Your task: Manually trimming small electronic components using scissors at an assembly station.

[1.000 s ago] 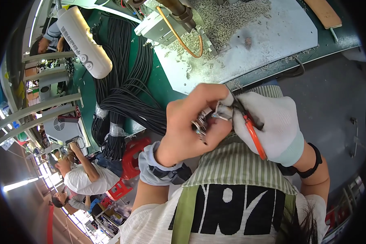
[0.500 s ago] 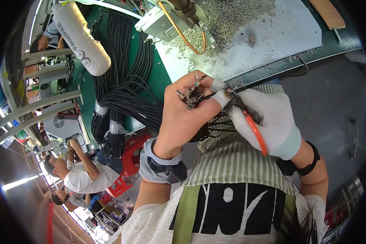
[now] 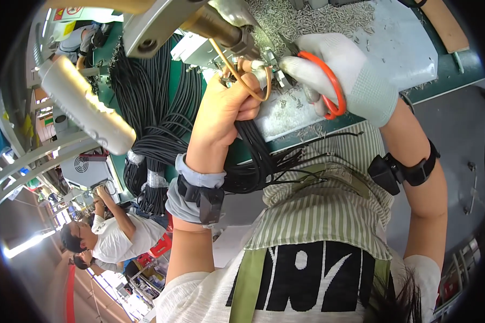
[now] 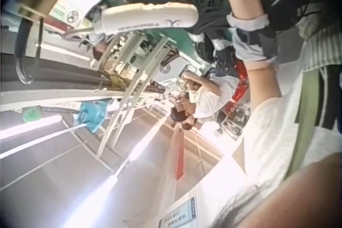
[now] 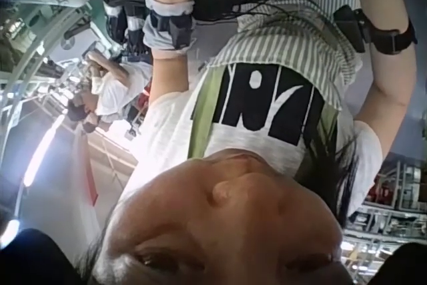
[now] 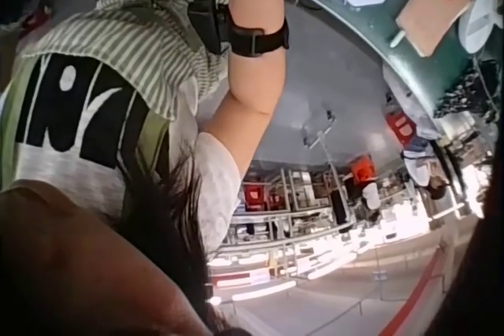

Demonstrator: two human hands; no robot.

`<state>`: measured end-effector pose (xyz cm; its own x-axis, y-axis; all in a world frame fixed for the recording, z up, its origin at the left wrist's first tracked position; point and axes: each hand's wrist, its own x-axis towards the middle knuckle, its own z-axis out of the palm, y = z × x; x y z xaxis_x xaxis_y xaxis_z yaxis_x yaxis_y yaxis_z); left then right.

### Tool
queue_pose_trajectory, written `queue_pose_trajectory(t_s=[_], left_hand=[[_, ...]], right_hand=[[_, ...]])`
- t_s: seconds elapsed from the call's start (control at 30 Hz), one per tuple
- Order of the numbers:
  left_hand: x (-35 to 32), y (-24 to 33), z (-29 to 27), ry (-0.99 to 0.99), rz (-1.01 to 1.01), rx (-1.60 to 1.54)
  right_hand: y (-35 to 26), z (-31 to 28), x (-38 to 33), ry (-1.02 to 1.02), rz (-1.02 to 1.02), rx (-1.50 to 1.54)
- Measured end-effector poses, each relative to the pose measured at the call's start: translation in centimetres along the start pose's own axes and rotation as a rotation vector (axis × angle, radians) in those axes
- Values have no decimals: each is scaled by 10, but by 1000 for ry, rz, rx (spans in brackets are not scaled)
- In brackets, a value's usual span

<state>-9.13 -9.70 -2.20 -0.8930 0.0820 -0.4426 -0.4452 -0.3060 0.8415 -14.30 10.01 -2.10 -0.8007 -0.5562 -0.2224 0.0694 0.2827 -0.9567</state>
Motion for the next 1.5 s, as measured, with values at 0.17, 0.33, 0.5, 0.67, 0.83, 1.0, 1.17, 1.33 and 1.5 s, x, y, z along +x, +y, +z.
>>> queue_pose_trajectory(t_s=[0.17,0.33,0.5,0.67,0.83,1.0,1.17,1.33,1.5], left_hand=[[-3,4,6,77,96,221],[-3,9,17,196,264,554],[-2,4,13,213,313,601],[-3,2,16,251,283,639],[-4,0,17,243,336,605],[0,-4,15,280,398,643],[-3,-1,15,248,403,717],[-13,-4,6,180,282,394],[-41,-14,-16,255,389,145]], right_hand=[[5,0,13,-114,-4,191],[15,7,22,241,-782,-258],[-7,2,13,-92,-67,168],[-4,-6,18,-202,52,176],[33,-12,35,232,-1288,-638],[38,-11,34,110,-1170,-551],[4,-5,25,-138,-282,-82],[3,-7,4,-26,-152,-31],[21,-37,-53,335,-122,-442]])
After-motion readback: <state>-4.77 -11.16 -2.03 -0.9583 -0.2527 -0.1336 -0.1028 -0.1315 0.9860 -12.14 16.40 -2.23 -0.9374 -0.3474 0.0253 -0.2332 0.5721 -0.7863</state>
